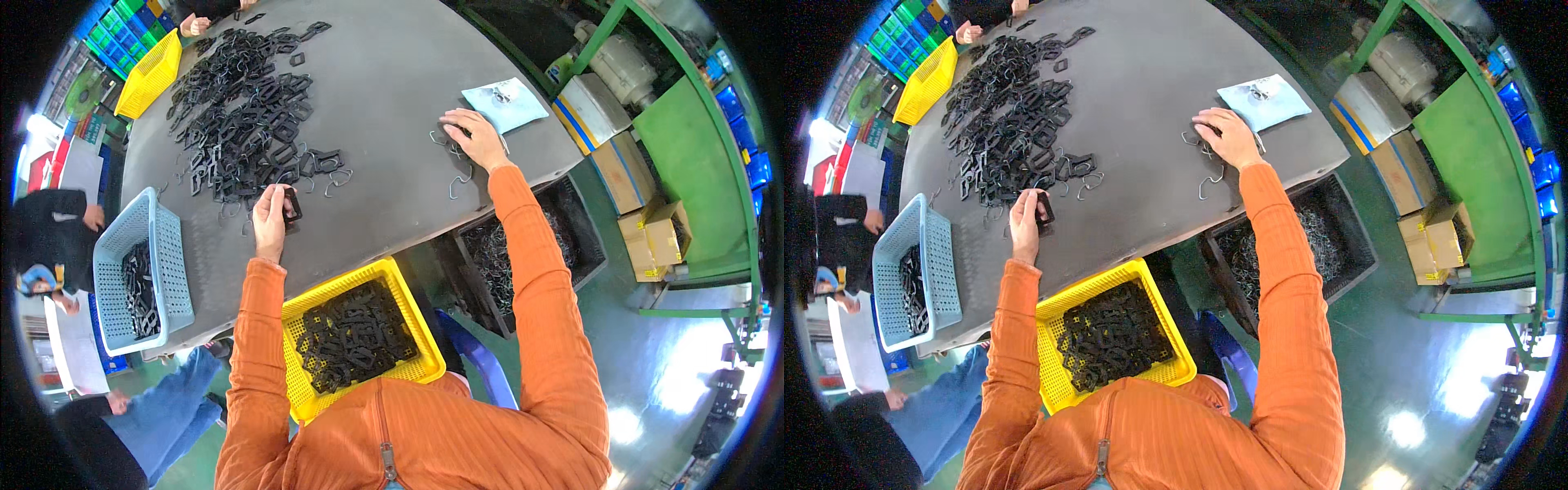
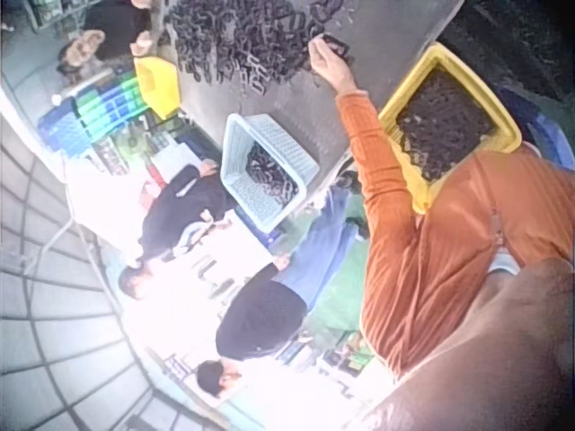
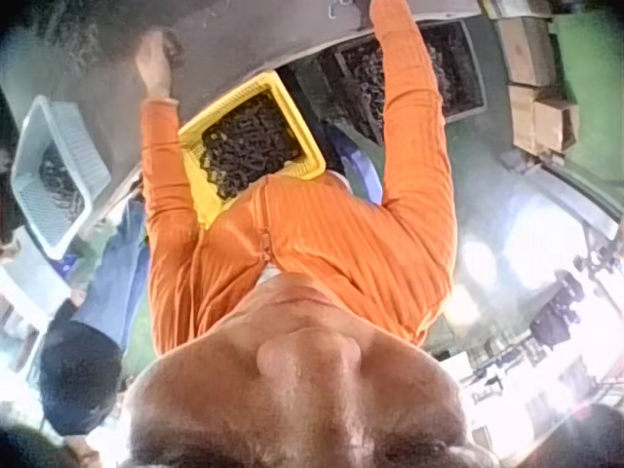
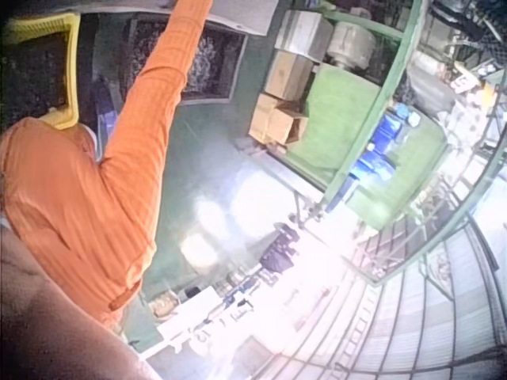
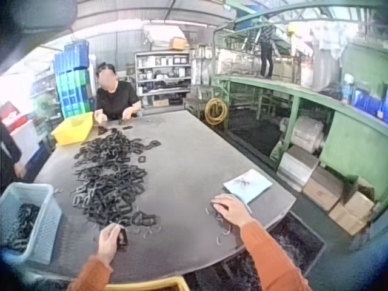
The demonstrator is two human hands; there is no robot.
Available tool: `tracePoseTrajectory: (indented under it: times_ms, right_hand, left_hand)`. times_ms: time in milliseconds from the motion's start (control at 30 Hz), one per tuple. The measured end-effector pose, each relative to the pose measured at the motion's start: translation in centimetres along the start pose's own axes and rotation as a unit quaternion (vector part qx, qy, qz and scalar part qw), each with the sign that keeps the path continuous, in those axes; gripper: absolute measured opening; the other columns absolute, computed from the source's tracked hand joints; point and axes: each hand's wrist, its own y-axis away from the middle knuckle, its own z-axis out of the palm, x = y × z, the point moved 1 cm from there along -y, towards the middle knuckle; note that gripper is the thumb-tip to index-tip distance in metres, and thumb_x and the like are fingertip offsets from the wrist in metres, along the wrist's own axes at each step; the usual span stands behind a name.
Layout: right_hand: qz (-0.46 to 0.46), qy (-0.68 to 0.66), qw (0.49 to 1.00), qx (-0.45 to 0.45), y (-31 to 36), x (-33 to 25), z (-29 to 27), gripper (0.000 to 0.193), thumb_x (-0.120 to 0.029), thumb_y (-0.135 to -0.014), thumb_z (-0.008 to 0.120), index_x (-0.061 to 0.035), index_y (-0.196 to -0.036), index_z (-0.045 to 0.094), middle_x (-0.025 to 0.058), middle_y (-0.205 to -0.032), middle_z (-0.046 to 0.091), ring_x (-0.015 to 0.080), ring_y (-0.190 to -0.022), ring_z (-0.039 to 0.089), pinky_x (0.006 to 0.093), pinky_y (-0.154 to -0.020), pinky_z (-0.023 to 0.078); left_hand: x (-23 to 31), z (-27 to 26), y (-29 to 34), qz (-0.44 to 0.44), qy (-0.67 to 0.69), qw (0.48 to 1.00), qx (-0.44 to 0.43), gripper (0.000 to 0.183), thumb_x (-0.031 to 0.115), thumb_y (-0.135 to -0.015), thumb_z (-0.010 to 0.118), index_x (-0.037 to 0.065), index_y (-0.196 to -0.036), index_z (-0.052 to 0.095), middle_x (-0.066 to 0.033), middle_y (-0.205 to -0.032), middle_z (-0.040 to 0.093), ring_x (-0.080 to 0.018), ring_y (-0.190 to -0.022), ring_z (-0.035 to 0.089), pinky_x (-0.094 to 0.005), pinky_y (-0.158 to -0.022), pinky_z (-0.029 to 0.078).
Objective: The person detaches metal wire clips from black plastic buckles by hand and places the separated plastic buckles into a yellow basket.
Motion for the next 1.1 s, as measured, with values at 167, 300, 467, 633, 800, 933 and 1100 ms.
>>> tracePoseTrajectory:
  times_ms: [167, 300, 467, 633, 800, 933, 1100]
  right_hand:
    - [-0.03, 0.068, 0.996, -0.051, 1.3, -4.7, 1.3, 0.034, -0.04, -0.082, 0.061, -0.0176, -0.108, 0.065, 0.0046, -0.121, 0.057, 0.025, -0.123, 0.043, 0.0415, -0.106, 0.028]
    - [-0.04, 0.098, 0.994, -0.022, 4.1, -5.9, 0.6, 0.032, -0.038, -0.082, 0.062, -0.0195, -0.109, 0.064, 0.0013, -0.123, 0.055, 0.0237, -0.121, 0.045, 0.0441, -0.105, 0.03]
    - [-0.012, 0.079, 0.997, -0.009, 8.4, -5.9, -2.7, 0.024, -0.027, -0.082, 0.063, -0.0155, -0.104, 0.065, 0.0023, -0.118, 0.059, 0.0244, -0.117, 0.049, 0.0408, -0.101, 0.036]
    - [0.08, 0.146, 0.986, 0.009, 15.7, -7.2, -9.0, 0.024, -0.015, -0.078, 0.065, -0.0107, -0.102, 0.065, 0.0086, -0.116, 0.059, 0.0284, -0.11, 0.054, 0.0382, -0.094, 0.042]
    - [0.368, 0.275, 0.845, -0.275, 15.0, -8.5, -9.9, 0.022, -0.019, -0.079, 0.063, -0.0093, -0.099, 0.065, 0.013, -0.099, 0.064, 0.0303, -0.091, 0.062, 0.0389, -0.077, 0.05]
    - [0.121, 0.093, 0.985, -0.079, 4.8, -14.8, -2.4, 0.019, -0.023, -0.084, 0.059, -0.0116, -0.098, 0.065, 0.0089, -0.097, 0.064, 0.0295, -0.091, 0.061, 0.0365, -0.078, 0.048]
    - [0.038, 0.013, 0.989, -0.141, -4.8, -18.3, 10.7, 0.022, -0.026, -0.08, 0.064, -0.0133, -0.098, 0.066, 0.0066, -0.099, 0.061, 0.0268, -0.097, 0.057, 0.0368, -0.081, 0.047]
  left_hand:
    - [-0.2, 0.1, 0.0, 0.044, -0.067, 0.997, -0.003, 0.029, 0.024, -0.096, 0.045, 0.004, -0.086, 0.062, 0.0052, -0.063, 0.048, -0.0029, -0.058, 0.042, -0.0201, -0.053, 0.034]
    - [-0.5, -0.1, -0.4, 0.055, -0.066, 0.996, -0.021, 0.03, 0.023, -0.097, 0.044, 0.002, -0.086, 0.062, 0.0045, -0.063, 0.048, -0.0034, -0.058, 0.042, -0.0205, -0.054, 0.034]
    - [-0.5, -0.7, -0.3, 0.066, -0.038, 0.997, -0.021, 0.027, 0.023, -0.096, 0.045, 0.003, -0.089, 0.062, 0.0043, -0.064, 0.047, -0.0049, -0.059, 0.043, -0.0204, -0.055, 0.034]
    - [1.7, -0.5, -0.2, -0.026, 0.091, 0.995, 0.03, 0.028, 0.023, -0.096, 0.044, 0.003, -0.088, 0.063, 0.0044, -0.067, 0.047, -0.0043, -0.059, 0.043, -0.0198, -0.054, 0.035]
    - [4.2, -1.9, -2.2, -0.022, -0.028, 0.996, 0.076, 0.032, 0.033, -0.09, 0.054, 0.005, -0.075, 0.06, 0.0057, -0.061, 0.043, -0.0047, -0.057, 0.042, -0.0222, -0.049, 0.035]
    - [4.3, -1.9, -3.3, 0.121, -0.405, 0.905, 0.042, 0.028, 0.034, -0.077, 0.068, 0.008, -0.086, 0.066, -0.0106, -0.077, 0.066, -0.0237, -0.069, 0.064, -0.0325, -0.063, 0.048]
    - [3.2, -2.6, -3.3, 0.151, -0.491, 0.858, -0.003, 0.019, 0.027, -0.075, 0.066, 0.012, -0.087, 0.068, -0.008, -0.081, 0.067, -0.0266, -0.075, 0.064, -0.036, -0.066, 0.05]
